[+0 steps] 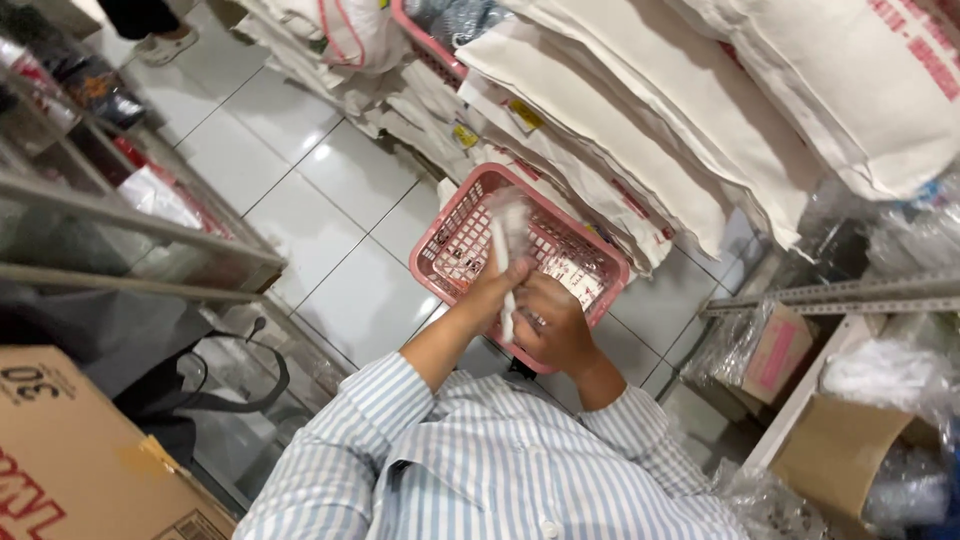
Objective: The person repeatedly picks up packages of plastic bags from a shelf, inspects them, and places them into a pink basket.
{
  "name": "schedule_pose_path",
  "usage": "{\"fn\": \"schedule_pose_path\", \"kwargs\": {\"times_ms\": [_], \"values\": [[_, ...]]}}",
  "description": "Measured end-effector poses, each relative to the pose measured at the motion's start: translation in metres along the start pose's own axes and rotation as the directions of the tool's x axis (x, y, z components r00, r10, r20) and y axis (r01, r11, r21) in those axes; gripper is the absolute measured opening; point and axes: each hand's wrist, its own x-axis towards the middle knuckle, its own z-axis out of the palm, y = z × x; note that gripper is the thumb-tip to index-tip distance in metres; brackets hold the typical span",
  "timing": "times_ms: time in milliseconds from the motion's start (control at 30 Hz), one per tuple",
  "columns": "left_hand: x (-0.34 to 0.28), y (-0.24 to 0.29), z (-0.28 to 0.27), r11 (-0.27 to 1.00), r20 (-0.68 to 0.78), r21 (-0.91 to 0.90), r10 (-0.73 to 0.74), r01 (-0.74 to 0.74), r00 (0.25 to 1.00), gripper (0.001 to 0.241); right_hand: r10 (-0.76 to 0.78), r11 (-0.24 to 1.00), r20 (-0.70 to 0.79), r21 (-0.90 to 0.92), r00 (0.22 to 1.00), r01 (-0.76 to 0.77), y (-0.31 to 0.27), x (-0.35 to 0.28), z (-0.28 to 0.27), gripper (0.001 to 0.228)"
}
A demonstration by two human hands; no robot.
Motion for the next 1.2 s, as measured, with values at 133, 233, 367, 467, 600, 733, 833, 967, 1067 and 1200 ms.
{"fn": "schedule_pose_path", "kwargs": {"times_ms": [133, 233, 367, 467, 600, 733, 833, 967, 1067, 1200], "values": [[0.006, 0.007, 0.015, 0.648, 0.484, -0.609, -0.152, 0.457, 0.861, 0.093, 0.077, 0.997, -0.102, 0.038, 0.992, -0.074, -0.052, -0.002, -0.027, 0.03], [0.009, -0.009, 0.036, 0.566, 0.627, -0.606, -0.093, 0.559, 0.774, 0.089, -0.09, 0.956, -0.223, -0.291, 0.971, 0.021, -0.067, -0.014, -0.023, 0.054], [0.007, -0.038, 0.055, 0.424, 0.609, -0.604, -0.299, 0.674, 0.734, 0.091, -0.009, 0.773, -0.105, -0.632, 0.994, -0.059, -0.056, -0.024, -0.003, 0.092], [0.003, -0.024, 0.065, 0.568, 0.567, -0.513, -0.339, 0.643, 0.751, 0.085, 0.099, 0.697, -0.222, -0.681, 0.97, -0.226, -0.043, -0.039, -0.025, 0.097], [-0.003, -0.006, 0.099, 0.518, 0.676, -0.463, -0.319, 0.719, 0.665, 0.089, 0.213, 0.566, -0.508, -0.632, 0.835, -0.529, -0.044, -0.073, -0.078, 0.099], [-0.002, -0.022, 0.145, 0.426, 0.72, -0.456, -0.339, 0.781, 0.605, 0.088, 0.045, 0.667, -0.584, -0.587, 0.811, -0.459, -0.073, -0.1, -0.091, 0.093], [-0.011, -0.052, 0.186, 0.573, 0.586, -0.424, -0.417, 0.701, 0.695, 0.083, 0.14, 0.636, -0.389, -0.669, 0.91, -0.384, -0.086, -0.119, -0.081, 0.097], [-0.011, -0.057, 0.229, 0.671, 0.598, -0.322, -0.402, 0.667, 0.693, 0.086, 0.318, 0.568, -0.657, -0.445, 0.684, -0.692, -0.048, -0.171, -0.124, 0.093], [-0.011, -0.067, 0.257, 0.572, 0.719, -0.324, -0.369, 0.753, 0.589, 0.081, 0.427, 0.705, -0.733, -0.097, 0.529, -0.703, -0.032, -0.223, -0.151, 0.093], [-0.017, -0.105, 0.308, 0.804, 0.718, -0.039, -0.391, 0.594, 0.576, 0.088, 0.384, 0.919, -0.722, 0.24, 0.576, -0.312, -0.043, -0.264, -0.152, 0.109]]}}
